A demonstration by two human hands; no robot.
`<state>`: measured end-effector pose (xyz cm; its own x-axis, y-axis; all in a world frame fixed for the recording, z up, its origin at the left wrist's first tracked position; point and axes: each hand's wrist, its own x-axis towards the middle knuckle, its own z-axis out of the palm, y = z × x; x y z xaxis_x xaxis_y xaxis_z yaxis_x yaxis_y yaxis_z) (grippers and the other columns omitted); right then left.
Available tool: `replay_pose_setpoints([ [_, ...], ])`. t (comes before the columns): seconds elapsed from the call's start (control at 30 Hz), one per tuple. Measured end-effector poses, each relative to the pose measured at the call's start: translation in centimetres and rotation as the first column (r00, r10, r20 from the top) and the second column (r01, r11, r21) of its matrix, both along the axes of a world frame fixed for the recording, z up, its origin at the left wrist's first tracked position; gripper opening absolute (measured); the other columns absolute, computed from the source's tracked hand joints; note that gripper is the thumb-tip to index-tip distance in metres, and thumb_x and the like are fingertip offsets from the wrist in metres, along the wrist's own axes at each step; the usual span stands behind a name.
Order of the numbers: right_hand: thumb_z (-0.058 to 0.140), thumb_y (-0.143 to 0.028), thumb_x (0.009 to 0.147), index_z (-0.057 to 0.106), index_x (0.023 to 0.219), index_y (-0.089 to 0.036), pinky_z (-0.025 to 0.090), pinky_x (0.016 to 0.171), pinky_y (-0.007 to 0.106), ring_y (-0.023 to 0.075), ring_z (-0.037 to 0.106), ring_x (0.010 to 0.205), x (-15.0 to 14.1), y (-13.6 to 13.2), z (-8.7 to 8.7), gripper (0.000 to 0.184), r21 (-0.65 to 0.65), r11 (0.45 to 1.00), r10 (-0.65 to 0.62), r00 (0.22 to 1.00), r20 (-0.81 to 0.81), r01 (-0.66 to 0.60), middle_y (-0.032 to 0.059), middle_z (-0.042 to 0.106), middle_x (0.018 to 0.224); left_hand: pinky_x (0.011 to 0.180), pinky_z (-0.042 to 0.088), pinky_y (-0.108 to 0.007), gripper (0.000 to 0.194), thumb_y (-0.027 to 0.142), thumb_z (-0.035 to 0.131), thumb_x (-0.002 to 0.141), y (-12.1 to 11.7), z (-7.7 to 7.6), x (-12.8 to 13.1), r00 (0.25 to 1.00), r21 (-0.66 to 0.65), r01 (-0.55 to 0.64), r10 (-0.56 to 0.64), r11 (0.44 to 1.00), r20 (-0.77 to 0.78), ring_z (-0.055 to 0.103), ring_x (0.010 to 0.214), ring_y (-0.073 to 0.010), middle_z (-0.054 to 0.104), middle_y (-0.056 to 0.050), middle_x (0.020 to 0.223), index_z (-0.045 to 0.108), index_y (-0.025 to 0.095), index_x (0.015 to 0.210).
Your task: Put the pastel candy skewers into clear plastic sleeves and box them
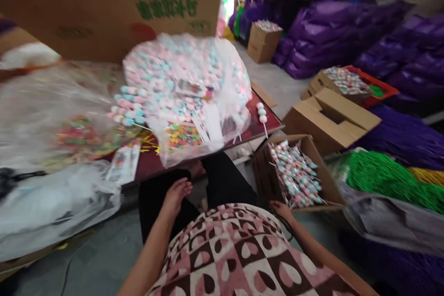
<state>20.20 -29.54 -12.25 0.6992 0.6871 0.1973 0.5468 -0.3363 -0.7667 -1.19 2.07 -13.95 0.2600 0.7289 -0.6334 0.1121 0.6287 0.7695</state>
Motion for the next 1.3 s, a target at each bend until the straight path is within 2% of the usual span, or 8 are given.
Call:
replay_pose_setpoints([
  [0.1,0.060,-0.035,0.094,0.059,0.123,-0.018,0.056,0.085,0.041,0.0208,0.064,0.102,2.7,-1.7,-5.9,0.034,-0.210,0.953,-0.270,0.929,-0.254,0.219,0.0090,0.062,0.122,0.067,0.052,-0.024,0.025,0.014,0.065,0.077,0.7,-1.4,0.1,0.997,-0.009,0.055,-0.055,0.998,-0.048,0.070,0.071,-0.0142,0.072,-0.006,0.081,0.065,0.011,0.101],
  [0.2,0.059,-0.035,0.095,0.060,0.118,-0.015,0.058,0.077,0.037,0.0176,0.066,0.091,4.5,-3.0,-9.2,0.031,-0.351,0.879,-0.446,0.815,-0.369,0.321,0.0075,0.065,0.111,0.066,0.052,-0.025,0.025,0.014,0.065,0.077,1.2,-1.9,0.2,0.989,0.006,0.098,-0.097,0.995,-0.110,0.069,0.068,-0.0143,0.072,-0.006,0.079,0.065,0.010,0.102],
  [0.3,0.058,-0.035,0.096,0.062,0.115,-0.014,0.058,0.074,0.034,0.0158,0.066,0.085,6.7,-3.7,-10.5,0.029,-0.432,0.824,-0.534,0.757,-0.377,0.366,0.0061,0.067,0.105,0.064,0.051,-0.024,0.026,0.016,0.065,0.077,1.6,-2.7,0.6,0.974,0.023,0.141,-0.135,0.990,-0.182,0.068,0.067,-0.0139,0.071,-0.005,0.079,0.065,0.011,0.102],
  [0.43,0.059,-0.034,0.095,0.061,0.120,-0.016,0.055,0.089,0.044,0.0210,0.064,0.103,11.7,-3.0,-11.9,0.030,-0.505,0.756,-0.581,0.782,-0.226,0.416,0.0088,0.064,0.119,0.060,0.049,-0.022,0.025,0.018,0.066,0.075,1.9,-4.0,0.7,0.945,0.020,0.197,-0.185,0.980,-0.268,0.067,0.064,-0.0127,0.071,-0.005,0.078,0.066,0.012,0.099],
  [0.67,0.061,-0.033,0.093,0.057,0.129,-0.018,0.048,0.100,0.051,0.0268,0.056,0.121,17.1,1.1,-14.4,0.039,-0.603,0.727,-0.409,0.913,0.003,0.328,0.0109,0.055,0.137,0.062,0.050,-0.025,0.028,0.023,0.068,0.070,2.3,-5.1,0.3,0.902,0.003,0.260,-0.241,0.966,-0.358,0.066,0.065,-0.0142,0.072,-0.006,0.078,0.067,0.014,0.096],
  [0.9,0.060,-0.036,0.094,0.059,0.124,-0.017,0.054,0.090,0.045,0.0228,0.062,0.108,18.4,0.8,-15.7,0.035,-0.736,0.621,-0.347,0.937,0.047,0.267,0.0098,0.061,0.126,0.062,0.050,-0.026,0.028,0.025,0.067,0.071,3.5,-6.2,0.7,0.834,-0.055,0.350,-0.338,0.935,-0.436,0.068,0.068,-0.0160,0.073,-0.007,0.080,0.067,0.014,0.097],
  [1.2,0.058,-0.036,0.095,0.058,0.124,-0.016,0.055,0.087,0.043,0.0218,0.064,0.103,21.5,-10.8,-12.4,0.035,-0.716,0.447,-0.588,0.780,0.216,0.536,0.0093,0.063,0.120,0.062,0.049,-0.025,0.024,0.022,0.063,0.076,3.3,-7.1,1.2,0.792,-0.063,0.397,-0.377,0.916,-0.480,0.068,0.069,-0.0159,0.073,-0.006,0.080,0.068,0.016,0.099],
  [1.3,0.060,-0.036,0.094,0.057,0.126,-0.017,0.054,0.088,0.045,0.0228,0.063,0.105,22.6,-12.0,-12.1,0.038,-0.721,0.395,-0.630,0.739,0.239,0.569,0.0097,0.061,0.123,0.063,0.050,-0.026,0.025,0.022,0.064,0.076,3.5,-7.2,1.1,0.785,-0.061,0.410,-0.386,0.910,-0.484,0.069,0.068,-0.0160,0.074,-0.006,0.081,0.068,0.016,0.100],
])
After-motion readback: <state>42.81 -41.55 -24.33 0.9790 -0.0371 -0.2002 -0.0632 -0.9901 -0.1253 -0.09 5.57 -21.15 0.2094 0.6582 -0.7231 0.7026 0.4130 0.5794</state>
